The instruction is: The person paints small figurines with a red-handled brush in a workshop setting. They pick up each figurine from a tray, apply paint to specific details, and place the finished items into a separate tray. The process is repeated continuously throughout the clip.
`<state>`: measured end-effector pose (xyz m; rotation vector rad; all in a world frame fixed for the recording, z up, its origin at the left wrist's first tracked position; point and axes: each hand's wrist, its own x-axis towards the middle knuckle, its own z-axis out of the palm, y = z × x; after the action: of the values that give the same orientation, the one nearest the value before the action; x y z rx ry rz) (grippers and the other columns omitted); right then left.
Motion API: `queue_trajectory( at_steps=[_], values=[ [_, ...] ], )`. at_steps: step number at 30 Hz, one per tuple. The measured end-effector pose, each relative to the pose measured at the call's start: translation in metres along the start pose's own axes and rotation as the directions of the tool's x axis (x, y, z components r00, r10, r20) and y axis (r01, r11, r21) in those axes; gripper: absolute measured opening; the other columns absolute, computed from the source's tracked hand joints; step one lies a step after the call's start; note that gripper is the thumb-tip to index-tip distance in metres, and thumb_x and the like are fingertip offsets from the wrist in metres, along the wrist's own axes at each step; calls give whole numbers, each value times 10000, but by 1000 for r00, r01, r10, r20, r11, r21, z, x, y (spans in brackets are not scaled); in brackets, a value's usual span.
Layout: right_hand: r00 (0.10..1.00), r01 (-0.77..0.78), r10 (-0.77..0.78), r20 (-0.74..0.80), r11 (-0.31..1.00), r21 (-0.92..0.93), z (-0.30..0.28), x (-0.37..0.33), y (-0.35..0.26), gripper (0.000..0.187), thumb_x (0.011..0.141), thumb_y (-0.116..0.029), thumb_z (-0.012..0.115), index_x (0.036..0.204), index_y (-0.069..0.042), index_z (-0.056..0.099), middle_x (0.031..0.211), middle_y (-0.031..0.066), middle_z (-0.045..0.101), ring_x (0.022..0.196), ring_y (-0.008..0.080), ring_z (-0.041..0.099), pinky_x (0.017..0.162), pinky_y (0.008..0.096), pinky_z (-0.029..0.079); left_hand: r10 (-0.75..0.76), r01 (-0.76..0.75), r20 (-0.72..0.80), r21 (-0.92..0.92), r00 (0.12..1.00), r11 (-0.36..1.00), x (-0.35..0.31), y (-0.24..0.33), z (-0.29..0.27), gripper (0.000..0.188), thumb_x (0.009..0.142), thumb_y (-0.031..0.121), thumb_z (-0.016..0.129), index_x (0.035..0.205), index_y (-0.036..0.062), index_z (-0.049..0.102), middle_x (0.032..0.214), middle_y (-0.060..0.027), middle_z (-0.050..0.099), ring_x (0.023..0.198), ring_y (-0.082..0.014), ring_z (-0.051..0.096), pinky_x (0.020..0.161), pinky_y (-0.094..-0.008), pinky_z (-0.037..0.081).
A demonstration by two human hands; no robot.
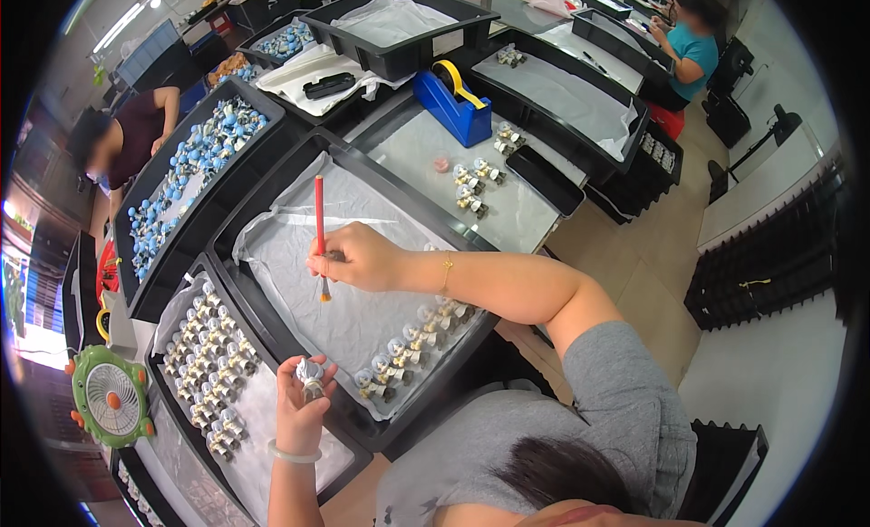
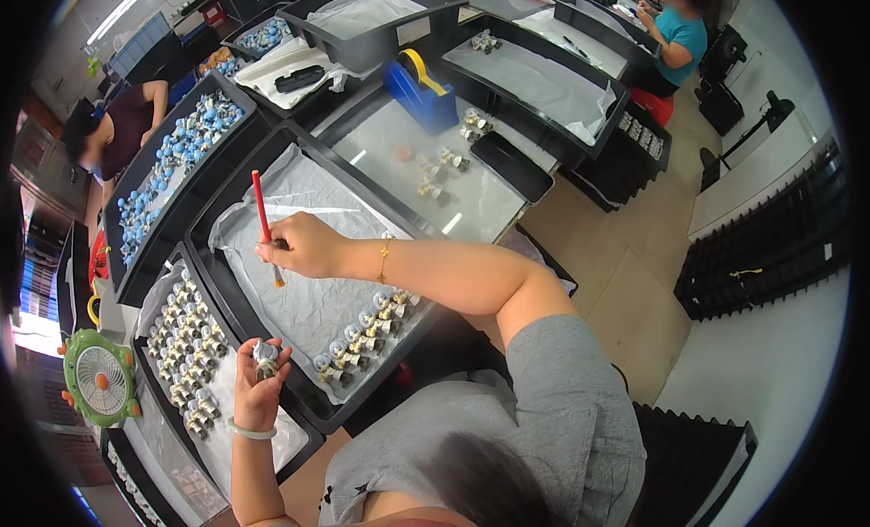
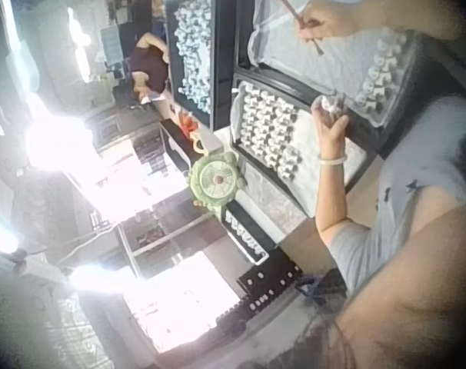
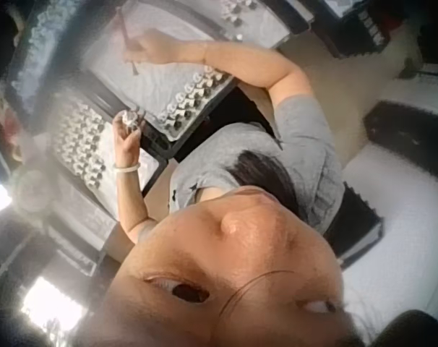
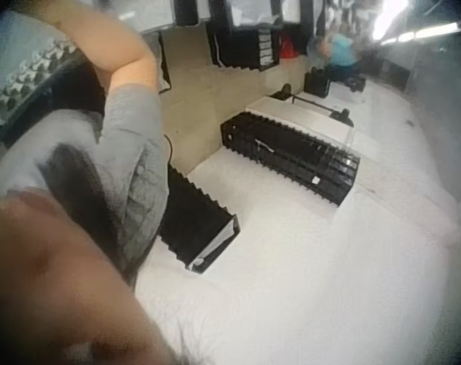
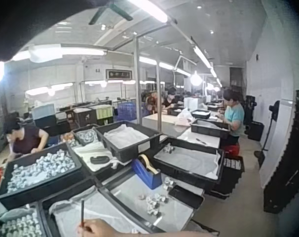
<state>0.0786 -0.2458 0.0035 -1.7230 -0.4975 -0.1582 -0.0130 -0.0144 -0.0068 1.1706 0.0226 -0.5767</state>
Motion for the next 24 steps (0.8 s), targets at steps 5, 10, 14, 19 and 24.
queue_trajectory(
  at_steps=[5,10,14,19,24],
  values=[
    [1000,17,-17,-1,1000,-1,2,0,1,224,802,-208,536,723,-4,582,645,78,608,556,146,560,552,263,436,49,-49,17,29,999,998,0,-3,-2,662,573,-11,661,1138,109,338,1150,-117,434,1066,-245,480,887,-299,413],
    [1000,1,-1,6,1000,0,0,-1,0,227,801,-209,536,720,-3,584,643,79,607,561,146,565,551,263,438,81,-81,28,-9,996,997,-1,-4,-5,683,568,-30,668,1134,140,324,1159,-66,412,1100,-253,448,905,-312,390],
    [1000,17,-17,8,1000,-21,-1,0,1,236,804,-215,530,717,-1,582,643,79,608,563,142,567,550,263,437,135,-133,36,-49,990,990,-3,1,-1,729,561,-21,684,1156,162,304,1181,-42,383,1119,-260,429,915,-322,380],
    [1000,-2,3,28,999,-32,3,2,5,221,813,-207,523,740,-10,590,650,53,598,571,108,548,548,241,433,212,-211,-5,18,977,977,-6,1,-2,783,545,-10,690,1188,174,282,1202,-49,364,1128,-270,421,911,-339,377],
    [998,-53,50,28,992,114,13,-1,9,177,822,-171,518,755,-25,592,645,19,577,592,71,519,544,237,413,282,-280,1,130,959,951,-7,-2,-10,821,536,-25,681,1204,180,250,1234,-78,344,1141,-292,403,924,-372,349]
  ],
)
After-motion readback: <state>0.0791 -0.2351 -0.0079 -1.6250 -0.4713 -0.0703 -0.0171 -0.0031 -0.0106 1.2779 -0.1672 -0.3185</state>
